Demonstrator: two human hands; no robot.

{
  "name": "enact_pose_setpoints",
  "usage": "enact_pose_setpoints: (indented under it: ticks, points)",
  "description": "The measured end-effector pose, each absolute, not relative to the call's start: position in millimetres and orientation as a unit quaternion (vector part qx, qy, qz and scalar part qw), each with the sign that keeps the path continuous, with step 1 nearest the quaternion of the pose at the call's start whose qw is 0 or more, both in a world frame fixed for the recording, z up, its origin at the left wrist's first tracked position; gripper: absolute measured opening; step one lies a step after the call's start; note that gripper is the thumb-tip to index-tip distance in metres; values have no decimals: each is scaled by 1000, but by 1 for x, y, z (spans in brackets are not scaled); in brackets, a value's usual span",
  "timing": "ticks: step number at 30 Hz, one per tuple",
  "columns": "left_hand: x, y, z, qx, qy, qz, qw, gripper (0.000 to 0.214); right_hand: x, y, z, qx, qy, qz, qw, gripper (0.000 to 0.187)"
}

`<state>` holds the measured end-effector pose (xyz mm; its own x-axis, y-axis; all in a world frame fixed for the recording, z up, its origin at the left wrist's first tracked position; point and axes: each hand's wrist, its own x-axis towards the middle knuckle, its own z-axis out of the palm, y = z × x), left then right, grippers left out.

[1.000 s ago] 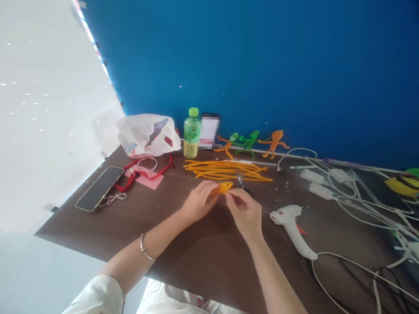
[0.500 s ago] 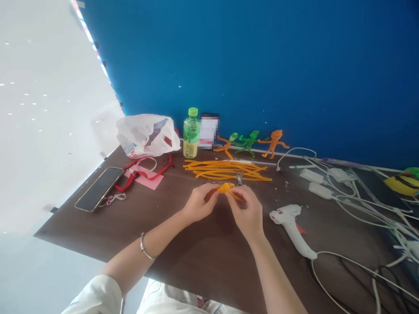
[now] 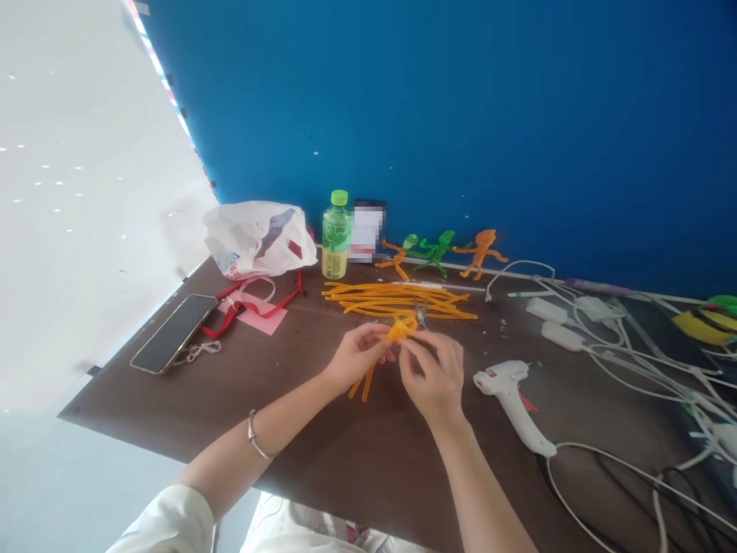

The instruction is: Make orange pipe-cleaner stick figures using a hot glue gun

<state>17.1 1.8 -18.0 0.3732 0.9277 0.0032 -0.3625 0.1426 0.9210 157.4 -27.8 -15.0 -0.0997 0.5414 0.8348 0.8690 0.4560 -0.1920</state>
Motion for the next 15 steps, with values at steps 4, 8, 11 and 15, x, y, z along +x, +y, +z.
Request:
enact_pose_setpoints:
  ticks: [4, 8, 11, 15]
  points:
    - [19, -1, -20, 424, 275, 471, 723, 33, 154, -28, -14, -471, -718, -145, 491, 23]
    - [19, -1, -20, 433, 296, 474, 707, 30, 149, -27, -11, -482, -702, -112, 512, 19]
    - [18, -1, -18, 463, 303, 489, 674, 26, 147, -26, -10, -497, -689, -69, 523, 11]
    - [18, -2, -15, 485, 324, 492, 647, 24, 146, -26, -10, -517, -673, -11, 529, 2]
